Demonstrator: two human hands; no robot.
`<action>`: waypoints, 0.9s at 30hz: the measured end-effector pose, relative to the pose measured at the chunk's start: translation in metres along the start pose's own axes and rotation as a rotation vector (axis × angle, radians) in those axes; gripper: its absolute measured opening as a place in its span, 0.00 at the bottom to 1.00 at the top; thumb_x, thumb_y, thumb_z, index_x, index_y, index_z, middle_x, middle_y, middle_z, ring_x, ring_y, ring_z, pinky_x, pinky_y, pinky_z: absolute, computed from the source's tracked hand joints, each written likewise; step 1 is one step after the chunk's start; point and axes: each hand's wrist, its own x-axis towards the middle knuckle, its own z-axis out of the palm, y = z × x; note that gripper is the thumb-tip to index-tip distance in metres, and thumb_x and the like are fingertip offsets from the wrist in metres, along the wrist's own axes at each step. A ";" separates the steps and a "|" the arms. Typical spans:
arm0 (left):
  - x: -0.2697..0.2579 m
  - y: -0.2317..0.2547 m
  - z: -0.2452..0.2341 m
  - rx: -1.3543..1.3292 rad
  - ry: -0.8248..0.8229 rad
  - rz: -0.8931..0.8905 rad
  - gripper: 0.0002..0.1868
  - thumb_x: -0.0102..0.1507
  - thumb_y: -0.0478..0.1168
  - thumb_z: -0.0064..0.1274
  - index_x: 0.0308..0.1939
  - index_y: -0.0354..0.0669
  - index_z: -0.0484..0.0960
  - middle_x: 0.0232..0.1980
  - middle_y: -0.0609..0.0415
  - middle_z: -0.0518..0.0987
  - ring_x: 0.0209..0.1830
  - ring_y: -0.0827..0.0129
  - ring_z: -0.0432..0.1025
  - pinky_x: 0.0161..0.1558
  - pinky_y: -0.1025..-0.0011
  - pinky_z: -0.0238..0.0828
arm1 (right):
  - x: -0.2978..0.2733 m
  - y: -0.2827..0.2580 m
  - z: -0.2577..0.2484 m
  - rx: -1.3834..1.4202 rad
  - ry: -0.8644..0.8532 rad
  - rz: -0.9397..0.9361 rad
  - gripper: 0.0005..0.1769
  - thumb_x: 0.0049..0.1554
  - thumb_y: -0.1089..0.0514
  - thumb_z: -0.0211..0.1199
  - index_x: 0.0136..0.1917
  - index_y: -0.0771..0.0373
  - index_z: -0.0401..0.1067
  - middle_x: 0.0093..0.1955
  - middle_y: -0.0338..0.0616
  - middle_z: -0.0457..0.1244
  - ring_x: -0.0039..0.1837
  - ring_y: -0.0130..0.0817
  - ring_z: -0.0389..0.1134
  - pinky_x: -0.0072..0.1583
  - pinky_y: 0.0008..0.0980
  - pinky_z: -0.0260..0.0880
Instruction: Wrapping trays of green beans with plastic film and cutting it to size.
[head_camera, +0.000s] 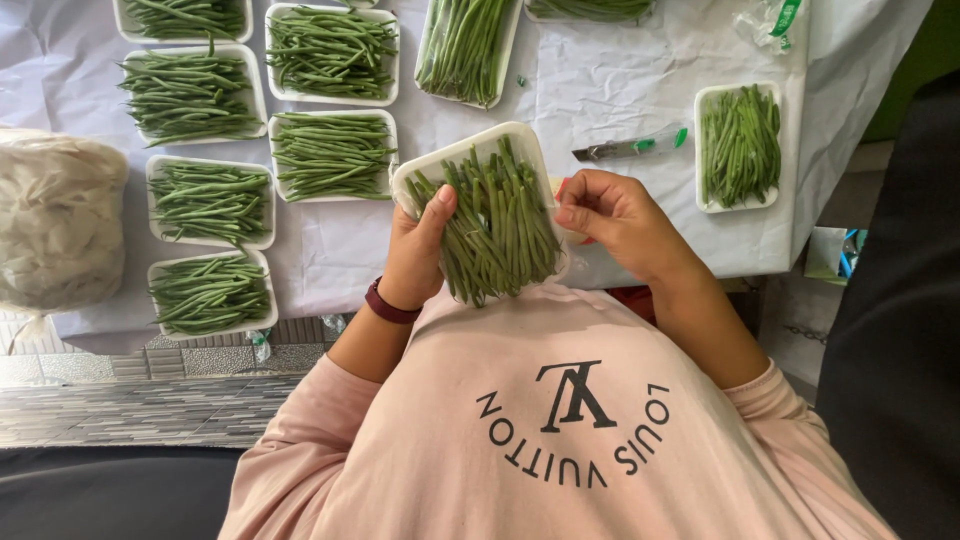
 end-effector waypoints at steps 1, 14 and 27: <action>0.001 -0.001 -0.002 -0.010 0.015 0.003 0.09 0.68 0.42 0.56 0.48 0.42 0.82 0.40 0.48 0.85 0.38 0.65 0.82 0.38 0.62 0.84 | 0.000 -0.001 0.001 0.060 -0.006 -0.042 0.07 0.59 0.65 0.67 0.40 0.64 0.70 0.36 0.41 0.64 0.39 0.20 0.59 0.43 0.20 0.61; 0.003 -0.045 -0.041 0.237 -0.084 0.136 0.08 0.68 0.39 0.58 0.48 0.39 0.83 0.40 0.50 0.84 0.42 0.73 0.75 0.38 0.64 0.80 | -0.009 -0.016 -0.009 0.466 -0.010 0.180 0.07 0.60 0.59 0.60 0.49 0.64 0.69 0.40 0.59 0.71 0.39 0.33 0.72 0.42 0.27 0.71; -0.014 0.008 0.015 0.366 -0.197 0.257 0.08 0.69 0.37 0.56 0.44 0.35 0.85 0.35 0.52 0.83 0.42 0.79 0.66 0.37 0.72 0.73 | 0.003 0.009 -0.014 0.408 0.195 0.253 0.13 0.64 0.52 0.63 0.47 0.65 0.75 0.21 0.51 0.59 0.24 0.31 0.66 0.25 0.14 0.50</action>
